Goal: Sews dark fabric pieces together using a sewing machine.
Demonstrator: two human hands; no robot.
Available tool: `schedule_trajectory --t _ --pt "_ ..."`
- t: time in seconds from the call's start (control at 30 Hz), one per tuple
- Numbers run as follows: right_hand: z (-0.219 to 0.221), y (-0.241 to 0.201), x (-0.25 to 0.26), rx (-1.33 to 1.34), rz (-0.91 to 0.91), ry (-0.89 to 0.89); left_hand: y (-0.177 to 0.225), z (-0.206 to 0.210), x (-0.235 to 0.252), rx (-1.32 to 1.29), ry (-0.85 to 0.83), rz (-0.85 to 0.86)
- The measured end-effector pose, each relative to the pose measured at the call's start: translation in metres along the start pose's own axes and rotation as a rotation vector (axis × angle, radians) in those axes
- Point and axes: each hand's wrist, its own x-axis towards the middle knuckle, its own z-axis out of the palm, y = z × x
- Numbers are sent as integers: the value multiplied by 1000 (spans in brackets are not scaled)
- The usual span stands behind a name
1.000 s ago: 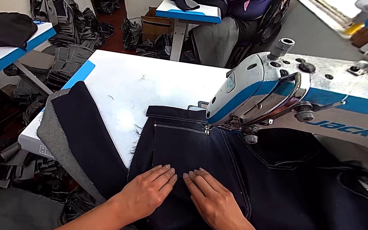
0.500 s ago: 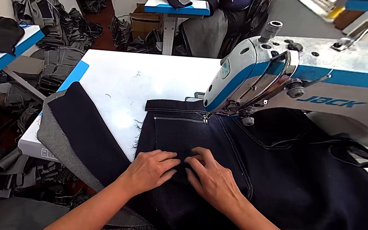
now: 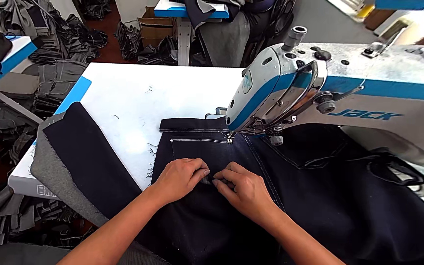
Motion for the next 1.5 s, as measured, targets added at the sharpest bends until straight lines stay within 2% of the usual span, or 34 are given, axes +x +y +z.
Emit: schedule_trajectory --t 0.17,0.37,0.43,0.53,0.6,0.7,0.77,0.83,0.93,1.07,1.2,1.37,1.5 --pt "-1 2 3 37 40 -20 -1 4 -1 -39 13 -6" --pt "-2 2 3 56 48 -26 2 19 -6 49 268 98" --pt "-1 2 4 54 52 -23 2 22 -10 152 346 220" --pt "-1 3 2 63 72 -22 6 20 -19 441 358 429" --pt "-1 2 2 54 61 -26 9 21 -23 575 352 487" --pt "0 1 1 12 16 -7 10 23 -26 631 356 508" --pt "3 1 0 -9 -9 26 9 23 -27 599 349 502" --pt "6 2 -1 -29 -43 68 7 21 -27 461 308 451" --pt "8 0 -4 -68 -93 122 9 14 -28 166 257 239" --pt "12 -2 -9 -93 -137 167 15 9 -22 146 141 60" --pt "13 -3 -11 -91 -153 188 15 15 -17 161 106 27" --pt "11 -3 -10 -62 -156 176 9 21 -20 220 131 100" --pt "11 -4 -11 -94 -197 193 -2 10 -28 164 129 88"
